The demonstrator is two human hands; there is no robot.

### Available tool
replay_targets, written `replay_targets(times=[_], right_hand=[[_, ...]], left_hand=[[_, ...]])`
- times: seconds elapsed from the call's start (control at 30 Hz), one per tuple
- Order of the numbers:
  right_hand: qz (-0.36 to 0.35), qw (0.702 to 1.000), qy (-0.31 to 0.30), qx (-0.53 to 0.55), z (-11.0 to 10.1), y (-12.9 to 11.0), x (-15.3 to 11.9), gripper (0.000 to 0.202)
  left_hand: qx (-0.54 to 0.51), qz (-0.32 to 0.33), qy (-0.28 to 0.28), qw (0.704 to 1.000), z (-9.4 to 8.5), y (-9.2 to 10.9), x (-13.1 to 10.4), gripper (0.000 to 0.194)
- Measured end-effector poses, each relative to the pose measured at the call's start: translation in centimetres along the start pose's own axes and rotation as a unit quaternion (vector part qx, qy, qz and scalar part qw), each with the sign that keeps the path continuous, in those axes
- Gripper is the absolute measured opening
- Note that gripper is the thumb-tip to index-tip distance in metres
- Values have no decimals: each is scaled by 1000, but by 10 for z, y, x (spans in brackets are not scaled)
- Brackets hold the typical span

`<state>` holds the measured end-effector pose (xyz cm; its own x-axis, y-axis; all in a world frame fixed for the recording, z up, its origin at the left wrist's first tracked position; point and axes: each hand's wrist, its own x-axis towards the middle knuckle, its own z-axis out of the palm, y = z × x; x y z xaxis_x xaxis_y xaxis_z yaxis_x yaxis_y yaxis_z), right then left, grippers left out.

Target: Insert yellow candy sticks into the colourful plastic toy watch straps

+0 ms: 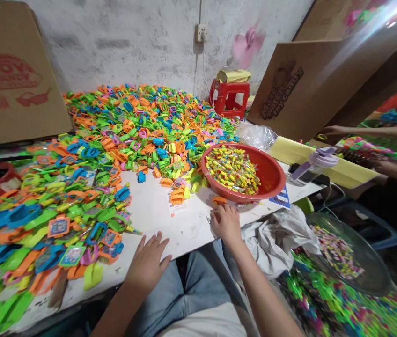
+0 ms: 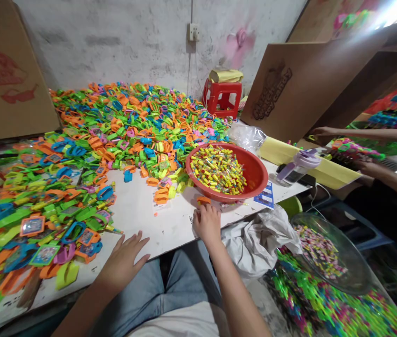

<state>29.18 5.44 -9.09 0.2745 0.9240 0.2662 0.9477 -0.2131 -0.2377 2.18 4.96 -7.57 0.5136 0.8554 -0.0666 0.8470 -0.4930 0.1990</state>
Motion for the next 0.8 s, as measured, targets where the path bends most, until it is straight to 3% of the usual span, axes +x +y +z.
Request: replay_targets(times=[0.13,0.4,0.6,0.7,0.8], right_hand=[[1,1000,6,23,-2,9,2,19],[47,998,-12,48,-4,17,20,38],[52,986,-21,157,-10,10,22,18],[12,970,-41,240,-16,-12,6,14],[-34,924,-55,377,-28,-45,-18,15]], left_hand=[[6,-8,-10,1000,-3,2,0,41],[-1,-8,-2,1000,-2,2,-1,41],[-109,-25,38,993,-4,6,-3,35],[-307,-54,49,949,-8,21,2,42],[-554,-105,9,826,-16,43,9,51]])
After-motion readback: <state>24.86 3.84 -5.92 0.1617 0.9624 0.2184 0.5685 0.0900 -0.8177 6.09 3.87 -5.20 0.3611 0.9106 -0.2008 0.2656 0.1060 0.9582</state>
